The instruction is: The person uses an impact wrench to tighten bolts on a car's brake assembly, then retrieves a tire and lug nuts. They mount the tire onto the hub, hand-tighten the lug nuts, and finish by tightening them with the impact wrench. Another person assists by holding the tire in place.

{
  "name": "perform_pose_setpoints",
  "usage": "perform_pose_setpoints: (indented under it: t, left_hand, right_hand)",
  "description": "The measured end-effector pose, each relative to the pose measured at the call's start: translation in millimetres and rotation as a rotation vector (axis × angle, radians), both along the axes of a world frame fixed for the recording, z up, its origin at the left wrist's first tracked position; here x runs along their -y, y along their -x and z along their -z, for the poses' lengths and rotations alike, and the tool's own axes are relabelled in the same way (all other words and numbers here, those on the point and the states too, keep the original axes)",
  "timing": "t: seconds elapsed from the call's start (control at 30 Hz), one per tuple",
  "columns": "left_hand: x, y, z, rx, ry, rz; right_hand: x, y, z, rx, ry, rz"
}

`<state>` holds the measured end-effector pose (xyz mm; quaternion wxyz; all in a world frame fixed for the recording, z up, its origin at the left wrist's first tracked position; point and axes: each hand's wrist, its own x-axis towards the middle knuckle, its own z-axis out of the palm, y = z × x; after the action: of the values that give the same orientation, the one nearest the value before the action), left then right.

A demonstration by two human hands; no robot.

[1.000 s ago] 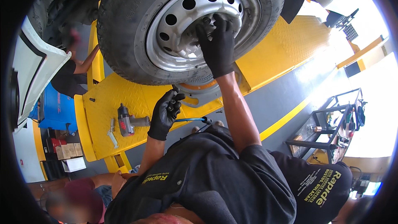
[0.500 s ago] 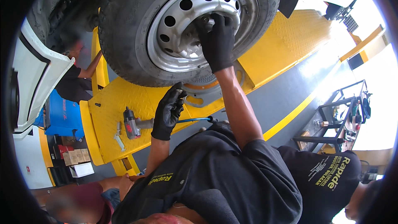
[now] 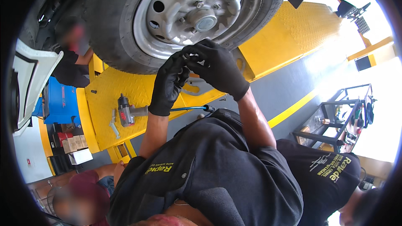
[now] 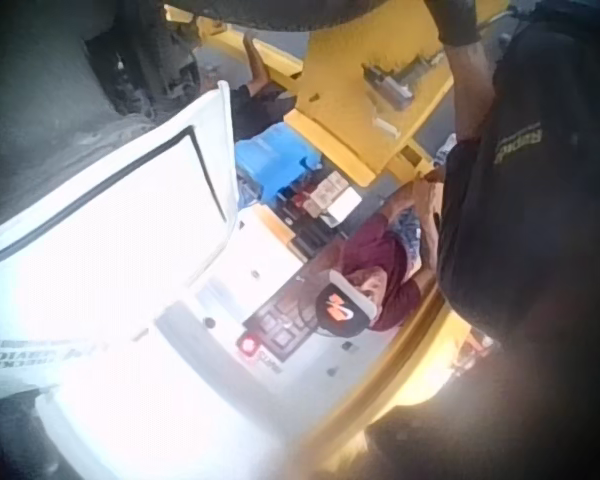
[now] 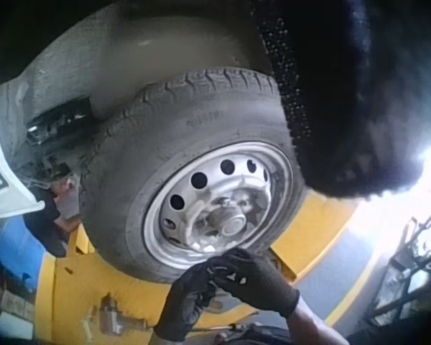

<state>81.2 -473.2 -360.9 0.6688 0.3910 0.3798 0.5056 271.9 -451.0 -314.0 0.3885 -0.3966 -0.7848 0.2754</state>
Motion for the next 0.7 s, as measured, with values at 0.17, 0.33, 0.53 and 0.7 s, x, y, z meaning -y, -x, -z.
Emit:
perform_pose_setpoints:
  t: [0.17, 0.33, 0.53, 0.7]
  left_hand:
    - [-11, -14, -2, -0.078, 0.027, 0.008]
    - [-20, -21, 50, 0.325, 0.267, -0.057]
    - [4, -20, 88, 0.392, 0.332, -0.004]
    - [11, -12, 95, 0.329, 0.366, -0.092]
  right_hand:
    - [-8, -19, 8, -0.107, 0.032, 0.11]
    - [-77, -27, 21, -0.394, -0.196, 0.521]
    - [-107, -36, 29, -0.2, -0.398, 0.541]
    - [-96, -36, 15, -0.227, -0.253, 0.516]
